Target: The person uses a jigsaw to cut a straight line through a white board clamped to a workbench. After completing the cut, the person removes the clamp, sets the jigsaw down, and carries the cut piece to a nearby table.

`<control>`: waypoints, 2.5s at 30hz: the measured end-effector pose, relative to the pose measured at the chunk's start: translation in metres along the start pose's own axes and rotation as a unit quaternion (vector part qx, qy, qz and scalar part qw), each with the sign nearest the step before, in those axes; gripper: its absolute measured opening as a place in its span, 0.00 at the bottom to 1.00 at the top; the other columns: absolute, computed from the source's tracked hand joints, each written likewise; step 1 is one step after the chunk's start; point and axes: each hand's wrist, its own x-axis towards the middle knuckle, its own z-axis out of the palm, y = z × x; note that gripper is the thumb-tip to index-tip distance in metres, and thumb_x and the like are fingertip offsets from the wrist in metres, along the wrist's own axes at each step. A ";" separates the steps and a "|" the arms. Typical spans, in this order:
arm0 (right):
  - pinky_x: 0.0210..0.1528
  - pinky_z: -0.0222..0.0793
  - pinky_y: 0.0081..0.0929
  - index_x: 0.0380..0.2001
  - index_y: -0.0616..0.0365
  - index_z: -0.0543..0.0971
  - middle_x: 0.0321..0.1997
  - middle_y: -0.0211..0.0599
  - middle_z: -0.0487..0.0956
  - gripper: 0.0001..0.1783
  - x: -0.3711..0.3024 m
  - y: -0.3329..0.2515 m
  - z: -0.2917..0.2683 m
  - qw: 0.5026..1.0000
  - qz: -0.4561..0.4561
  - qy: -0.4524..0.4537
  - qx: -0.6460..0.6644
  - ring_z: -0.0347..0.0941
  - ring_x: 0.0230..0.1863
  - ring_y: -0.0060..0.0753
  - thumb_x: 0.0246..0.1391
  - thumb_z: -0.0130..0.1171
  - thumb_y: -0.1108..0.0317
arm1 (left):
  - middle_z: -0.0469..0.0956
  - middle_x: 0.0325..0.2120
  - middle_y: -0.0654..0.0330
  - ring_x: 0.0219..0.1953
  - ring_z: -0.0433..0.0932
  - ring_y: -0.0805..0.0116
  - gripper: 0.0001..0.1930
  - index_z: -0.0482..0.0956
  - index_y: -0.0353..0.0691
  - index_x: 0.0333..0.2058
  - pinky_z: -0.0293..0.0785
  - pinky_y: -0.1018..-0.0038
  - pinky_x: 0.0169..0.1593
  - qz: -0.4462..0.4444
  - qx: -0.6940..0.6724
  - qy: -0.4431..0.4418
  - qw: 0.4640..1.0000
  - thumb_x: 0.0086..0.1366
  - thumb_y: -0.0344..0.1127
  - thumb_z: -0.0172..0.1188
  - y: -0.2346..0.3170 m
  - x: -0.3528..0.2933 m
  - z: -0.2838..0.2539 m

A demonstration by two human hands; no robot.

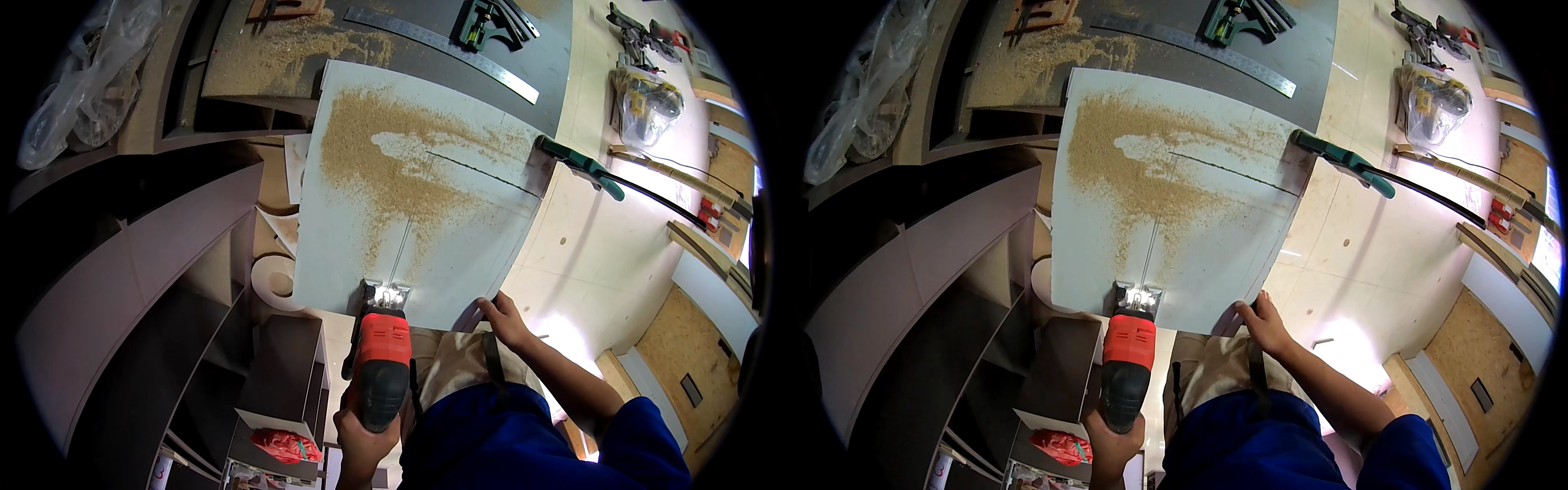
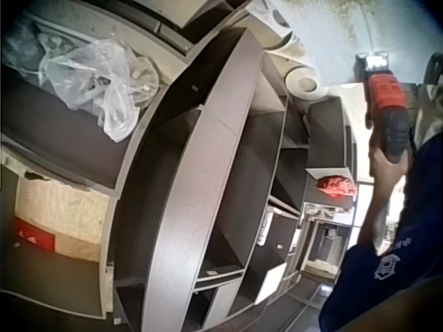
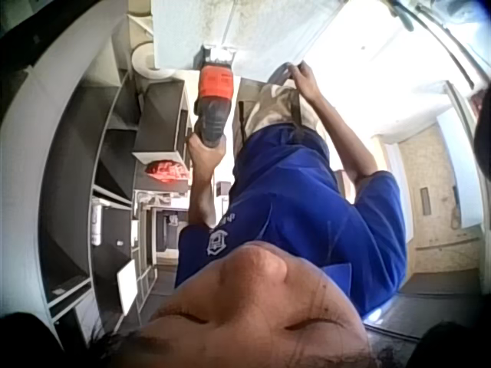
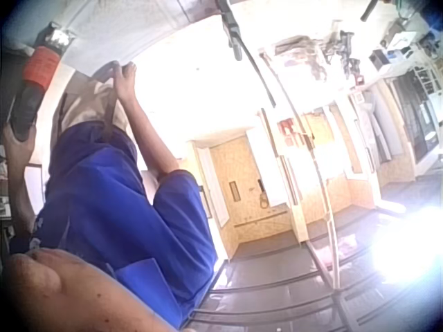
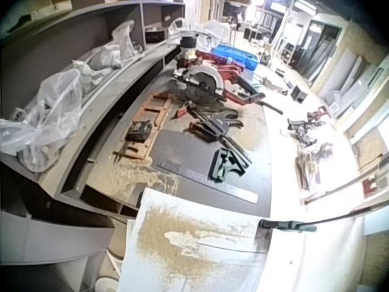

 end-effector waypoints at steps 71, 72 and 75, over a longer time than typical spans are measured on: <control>0.53 0.63 0.39 0.47 0.66 0.70 0.42 0.47 0.68 0.16 -0.001 -0.003 0.000 1.000 0.001 -0.004 -0.002 0.63 0.47 0.45 0.62 0.52 0.64 | 0.83 0.32 0.47 0.34 0.85 0.49 0.24 0.78 0.31 0.44 0.79 0.64 0.40 0.020 0.007 0.012 1.000 0.44 0.29 0.68 0.008 0.006 0.001; 0.53 0.63 0.40 0.47 0.66 0.70 0.42 0.48 0.68 0.16 -0.001 -0.004 0.000 1.000 0.001 -0.004 -0.003 0.63 0.47 0.45 0.62 0.52 0.65 | 0.83 0.32 0.47 0.34 0.85 0.49 0.24 0.78 0.31 0.44 0.79 0.65 0.40 0.019 0.008 0.012 1.000 0.44 0.29 0.68 0.008 0.007 0.001; 0.54 0.62 0.40 0.47 0.65 0.70 0.44 0.48 0.68 0.16 -0.001 -0.002 -0.001 1.000 0.001 -0.003 -0.003 0.63 0.49 0.47 0.62 0.52 0.64 | 0.83 0.32 0.47 0.34 0.85 0.50 0.25 0.78 0.31 0.45 0.79 0.65 0.40 0.014 0.006 0.007 1.000 0.44 0.29 0.68 0.008 0.007 0.001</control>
